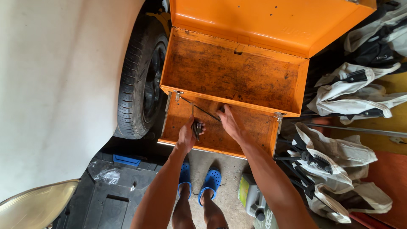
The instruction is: The person repeatedly opens an orange toolbox drawer, picks up various hand tools such as wrenches, pliers, and screwdrivers, and places them on the hood of a white car. The person continues this cycle of retrieving and placing tools for the duration of the clip.
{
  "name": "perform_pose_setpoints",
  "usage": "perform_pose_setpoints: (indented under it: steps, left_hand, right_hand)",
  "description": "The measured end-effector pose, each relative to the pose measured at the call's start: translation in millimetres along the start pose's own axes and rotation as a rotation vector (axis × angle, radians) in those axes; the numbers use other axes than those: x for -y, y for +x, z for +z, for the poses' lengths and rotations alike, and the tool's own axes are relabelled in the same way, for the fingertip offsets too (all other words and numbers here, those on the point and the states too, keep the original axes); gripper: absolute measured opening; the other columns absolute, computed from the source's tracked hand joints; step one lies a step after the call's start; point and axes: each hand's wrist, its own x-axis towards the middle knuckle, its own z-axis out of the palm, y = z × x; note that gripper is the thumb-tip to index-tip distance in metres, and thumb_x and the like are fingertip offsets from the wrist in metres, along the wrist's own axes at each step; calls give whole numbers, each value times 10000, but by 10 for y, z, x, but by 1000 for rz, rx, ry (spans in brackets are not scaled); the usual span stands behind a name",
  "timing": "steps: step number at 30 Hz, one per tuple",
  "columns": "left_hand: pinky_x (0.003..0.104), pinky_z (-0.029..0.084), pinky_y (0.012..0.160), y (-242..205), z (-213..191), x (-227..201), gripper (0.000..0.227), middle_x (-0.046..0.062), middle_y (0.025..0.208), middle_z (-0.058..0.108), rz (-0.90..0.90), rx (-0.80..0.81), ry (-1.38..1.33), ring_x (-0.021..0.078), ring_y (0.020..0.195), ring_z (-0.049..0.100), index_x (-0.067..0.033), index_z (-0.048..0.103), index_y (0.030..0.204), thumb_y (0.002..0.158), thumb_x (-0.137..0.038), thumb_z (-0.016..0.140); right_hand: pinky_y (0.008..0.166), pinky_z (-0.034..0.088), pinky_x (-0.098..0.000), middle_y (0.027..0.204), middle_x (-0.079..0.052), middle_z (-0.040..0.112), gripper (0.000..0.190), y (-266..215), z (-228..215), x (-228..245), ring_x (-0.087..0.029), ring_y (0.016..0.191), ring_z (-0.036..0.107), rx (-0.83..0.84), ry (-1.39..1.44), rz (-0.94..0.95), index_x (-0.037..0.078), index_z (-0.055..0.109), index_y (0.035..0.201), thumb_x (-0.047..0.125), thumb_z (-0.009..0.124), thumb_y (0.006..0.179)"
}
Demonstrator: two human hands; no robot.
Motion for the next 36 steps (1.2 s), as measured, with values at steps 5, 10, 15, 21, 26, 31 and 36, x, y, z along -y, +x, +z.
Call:
perform_pose_setpoints:
  steps: [5, 10, 15, 21, 26, 31, 36]
  left_hand:
    - [383, 522, 734, 9, 12, 35, 486, 103, 858, 677, 48, -28, -59, 231, 789, 657, -54, 617, 933, 1115, -427, 364]
    - [368, 549, 719, -31, 113, 54, 481, 99, 840, 677, 89, -79, -116, 225, 772, 672, -50, 621, 939, 1102, -425, 368]
    - [360, 550, 682, -336, 316, 66, 470, 101, 810, 673, 69, -119, -183, 232, 740, 665, -53, 625, 943, 1111, -423, 388]
    - [351, 554, 675, -989, 599, -282, 478, 101, 794, 685, 100, -1, -200, 227, 711, 679, -51, 623, 949, 1097, -428, 370]
    - [356, 535, 627, -1428, 805, -830, 465, 88, 781, 679, 113, -31, -227, 229, 669, 660, -60, 622, 920, 1101, -421, 390]
    - [345, 485, 505, -1777, 895, -1558, 448, 114, 725, 658, 240, -54, -276, 235, 591, 629, -77, 601, 855, 1088, -427, 449]
    - [350, 527, 544, -2126, 889, -2517, 421, 79, 758, 642, 375, -83, -377, 224, 630, 638, -75, 602, 884, 1098, -412, 467]
  right_hand:
    - [706, 584, -382, 1033, -176, 612, 370, -133, 9, 6, -257, 828, 647, -337, -72, -471, 16, 690, 1169, 55, 759, 808]
    - [813, 575, -326, 1036, -68, 699, 327, -294, -54, 193, -167, 928, 683, -96, 698, -268, 53, 658, 1160, 93, 792, 864]
    - [728, 552, -343, 1029, -84, 677, 246, -673, -241, 406, -201, 856, 698, 224, 1439, -63, 96, 556, 1160, 95, 629, 925]
    - [593, 500, -331, 950, -88, 629, 130, -1286, -617, 907, -214, 745, 661, 246, 1362, -101, 119, 504, 1102, 127, 591, 1006]
    - [559, 486, -311, 874, -106, 658, 134, -1691, -955, 1598, -195, 692, 650, 294, 1294, -216, 101, 575, 1078, 229, 547, 1052]
    - [650, 533, -297, 877, -52, 658, 167, -1818, -1095, 2548, -136, 750, 652, 311, 1229, -277, 104, 609, 1044, 259, 552, 1065]
    - [670, 545, -279, 882, 3, 677, 125, -1827, -1195, 3504, -112, 749, 643, 281, 1210, -393, 110, 631, 1016, 230, 600, 1017]
